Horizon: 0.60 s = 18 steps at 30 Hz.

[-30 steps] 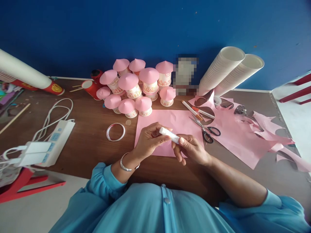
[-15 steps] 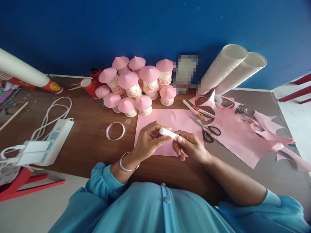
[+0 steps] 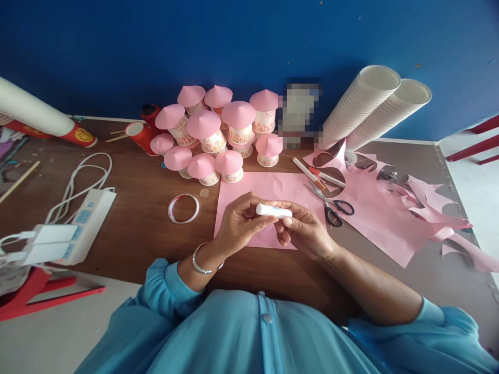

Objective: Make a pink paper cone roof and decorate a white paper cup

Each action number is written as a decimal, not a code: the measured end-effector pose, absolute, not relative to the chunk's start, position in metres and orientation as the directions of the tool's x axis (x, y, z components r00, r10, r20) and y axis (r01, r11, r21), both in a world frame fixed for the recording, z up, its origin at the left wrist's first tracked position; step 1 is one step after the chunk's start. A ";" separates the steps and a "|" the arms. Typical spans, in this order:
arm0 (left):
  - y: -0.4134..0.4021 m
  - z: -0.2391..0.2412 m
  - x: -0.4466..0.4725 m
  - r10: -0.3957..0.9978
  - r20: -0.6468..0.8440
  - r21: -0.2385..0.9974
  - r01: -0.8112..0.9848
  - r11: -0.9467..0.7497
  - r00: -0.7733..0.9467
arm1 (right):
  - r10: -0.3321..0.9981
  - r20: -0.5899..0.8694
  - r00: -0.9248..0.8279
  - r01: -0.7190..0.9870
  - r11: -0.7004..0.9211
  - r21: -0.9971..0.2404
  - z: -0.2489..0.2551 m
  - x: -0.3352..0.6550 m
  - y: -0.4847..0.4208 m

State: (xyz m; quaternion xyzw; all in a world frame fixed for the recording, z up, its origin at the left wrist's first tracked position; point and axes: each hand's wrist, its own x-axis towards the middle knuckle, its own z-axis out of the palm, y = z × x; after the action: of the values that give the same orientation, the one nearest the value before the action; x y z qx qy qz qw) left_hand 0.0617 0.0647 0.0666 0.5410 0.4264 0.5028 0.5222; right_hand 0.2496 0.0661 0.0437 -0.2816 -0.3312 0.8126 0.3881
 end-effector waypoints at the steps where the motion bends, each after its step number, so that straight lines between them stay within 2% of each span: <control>1: 0.065 0.067 0.062 0.986 0.105 0.993 -0.061 -0.098 0.129 | 0.814 -0.208 -0.541 -0.448 -0.489 -0.748 0.045 0.249 0.065; 7: 0.068 0.066 0.063 0.984 0.143 0.985 -0.116 -0.131 0.105 | 0.803 -0.176 -0.569 -0.444 -0.480 -0.756 0.047 0.248 0.065; 14: 0.069 0.066 0.060 0.978 0.167 0.985 -0.068 -0.160 0.124 | 0.785 -0.177 -0.594 -0.391 -0.474 -0.789 0.043 0.250 0.064; 18: 0.068 0.064 0.061 0.971 0.186 0.982 -0.057 -0.179 0.150 | 0.802 -0.159 -0.575 -0.428 -0.461 -0.777 0.041 0.246 0.063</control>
State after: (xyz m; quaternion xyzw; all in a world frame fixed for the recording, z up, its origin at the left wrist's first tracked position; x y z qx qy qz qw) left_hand 0.0607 0.0678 0.0643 0.5702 0.4009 0.5143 0.4996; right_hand 0.2463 0.0629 0.0406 -0.2630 -0.3556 0.8132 0.3784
